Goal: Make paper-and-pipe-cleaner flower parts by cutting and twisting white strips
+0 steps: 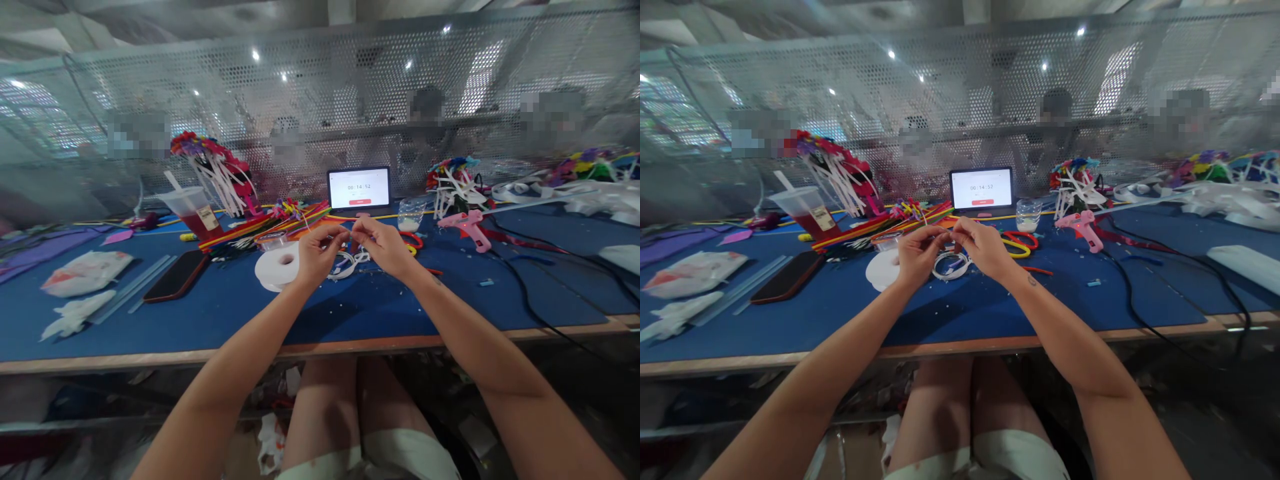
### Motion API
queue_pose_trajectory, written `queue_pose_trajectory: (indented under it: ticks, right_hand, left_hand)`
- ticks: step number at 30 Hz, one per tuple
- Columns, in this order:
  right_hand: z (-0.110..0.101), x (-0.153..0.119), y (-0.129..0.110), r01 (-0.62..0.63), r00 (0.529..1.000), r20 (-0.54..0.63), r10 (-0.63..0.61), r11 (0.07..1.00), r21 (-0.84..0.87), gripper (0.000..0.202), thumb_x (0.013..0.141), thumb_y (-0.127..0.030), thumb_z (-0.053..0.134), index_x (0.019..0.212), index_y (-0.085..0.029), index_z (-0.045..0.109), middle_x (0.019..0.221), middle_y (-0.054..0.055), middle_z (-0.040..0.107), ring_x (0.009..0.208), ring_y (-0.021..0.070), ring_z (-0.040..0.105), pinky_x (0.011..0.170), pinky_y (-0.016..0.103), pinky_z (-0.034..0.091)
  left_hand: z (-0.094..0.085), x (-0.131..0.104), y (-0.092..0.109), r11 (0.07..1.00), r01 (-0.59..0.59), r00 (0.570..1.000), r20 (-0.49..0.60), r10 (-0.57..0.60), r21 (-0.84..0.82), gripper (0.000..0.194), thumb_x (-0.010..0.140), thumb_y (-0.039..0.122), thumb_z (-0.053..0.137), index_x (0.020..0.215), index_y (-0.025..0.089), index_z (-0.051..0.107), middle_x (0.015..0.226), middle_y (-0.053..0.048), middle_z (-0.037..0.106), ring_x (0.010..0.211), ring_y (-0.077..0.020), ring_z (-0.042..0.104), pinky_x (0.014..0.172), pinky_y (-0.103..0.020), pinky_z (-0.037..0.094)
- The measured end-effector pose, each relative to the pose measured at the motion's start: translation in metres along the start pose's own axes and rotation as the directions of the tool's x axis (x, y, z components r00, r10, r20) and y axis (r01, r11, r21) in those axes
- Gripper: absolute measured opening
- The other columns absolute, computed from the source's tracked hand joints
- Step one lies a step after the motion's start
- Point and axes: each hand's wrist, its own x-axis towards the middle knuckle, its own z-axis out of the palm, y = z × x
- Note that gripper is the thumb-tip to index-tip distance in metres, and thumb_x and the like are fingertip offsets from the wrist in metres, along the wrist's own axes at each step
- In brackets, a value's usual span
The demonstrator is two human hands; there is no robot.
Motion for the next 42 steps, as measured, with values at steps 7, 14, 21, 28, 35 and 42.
queue_pose_trajectory:
  ticks: [7,14,21,28,35,42]
  right_hand:
    - [-0.001,0.0,0.004,-0.056,0.998,0.035,0.053,0.994,0.091,0.02,0.087,-0.026,0.043,0.07,-0.018,0.05,0.055,-0.001,0.06,0.051,0.0067,0.049,0.055,0.023,0.036]
    - [-0.001,0.001,0.007,-0.131,0.988,0.094,0.119,0.983,0.132,0.024,0.089,-0.031,0.04,0.07,-0.018,0.049,0.05,-0.002,0.057,0.046,0.0061,0.046,0.052,0.023,0.034]
    - [0.0,0.002,0.01,-0.202,0.97,0.18,0.166,0.957,0.208,0.03,0.089,-0.036,0.037,0.067,-0.019,0.047,0.042,-0.004,0.052,0.04,0.0063,0.043,0.047,0.024,0.031]
    - [-0.003,0.001,0.01,-0.161,0.97,0.195,0.145,0.984,0.07,0.026,0.088,-0.04,0.041,0.073,-0.019,0.048,0.049,-0.001,0.056,0.047,0.0088,0.048,0.052,0.025,0.034]
    - [-0.001,0.001,0.005,-0.006,0.999,0.052,0.009,0.998,-0.057,0.011,0.085,-0.025,0.046,0.075,-0.019,0.047,0.066,0.0,0.06,0.061,0.0102,0.051,0.061,0.025,0.036]
    - [-0.003,0.002,0.007,-0.043,0.999,0.031,0.045,0.997,-0.069,0.015,0.085,-0.026,0.046,0.073,-0.019,0.053,0.068,0.0,0.06,0.06,0.0096,0.049,0.061,0.025,0.036]
  left_hand:
    - [0.001,0.001,0.0,0.999,0.019,1.0,0.022,-0.018,-0.032,0.009,0.073,0.024,0.063,0.073,0.016,0.066,0.069,-0.002,0.066,0.058,-0.0081,0.057,0.054,-0.019,0.046]
    - [0.008,-0.001,-0.003,0.958,0.152,0.987,-0.014,-0.16,-0.243,0.009,0.069,0.025,0.067,0.069,0.016,0.067,0.064,0.0,0.065,0.055,-0.0078,0.057,0.055,-0.02,0.048]
    - [0.006,-0.001,0.0,0.959,0.167,0.986,0.05,-0.16,-0.231,0.012,0.07,0.028,0.066,0.072,0.016,0.068,0.066,-0.001,0.066,0.058,-0.0089,0.057,0.058,-0.022,0.048]
    - [0.005,-0.001,-0.002,0.982,0.142,0.989,0.052,-0.136,-0.126,0.014,0.073,0.028,0.062,0.072,0.015,0.065,0.065,-0.002,0.064,0.057,-0.0091,0.056,0.056,-0.021,0.047]
    - [0.003,0.0,-0.002,0.99,0.112,0.993,0.037,-0.109,-0.085,0.012,0.072,0.026,0.063,0.072,0.015,0.065,0.068,-0.002,0.066,0.061,-0.0114,0.06,0.058,-0.023,0.049]
    - [0.002,0.002,-0.004,0.981,0.149,0.988,0.049,-0.144,-0.122,0.012,0.068,0.026,0.067,0.073,0.016,0.068,0.066,-0.002,0.068,0.058,-0.0099,0.06,0.056,-0.022,0.05]
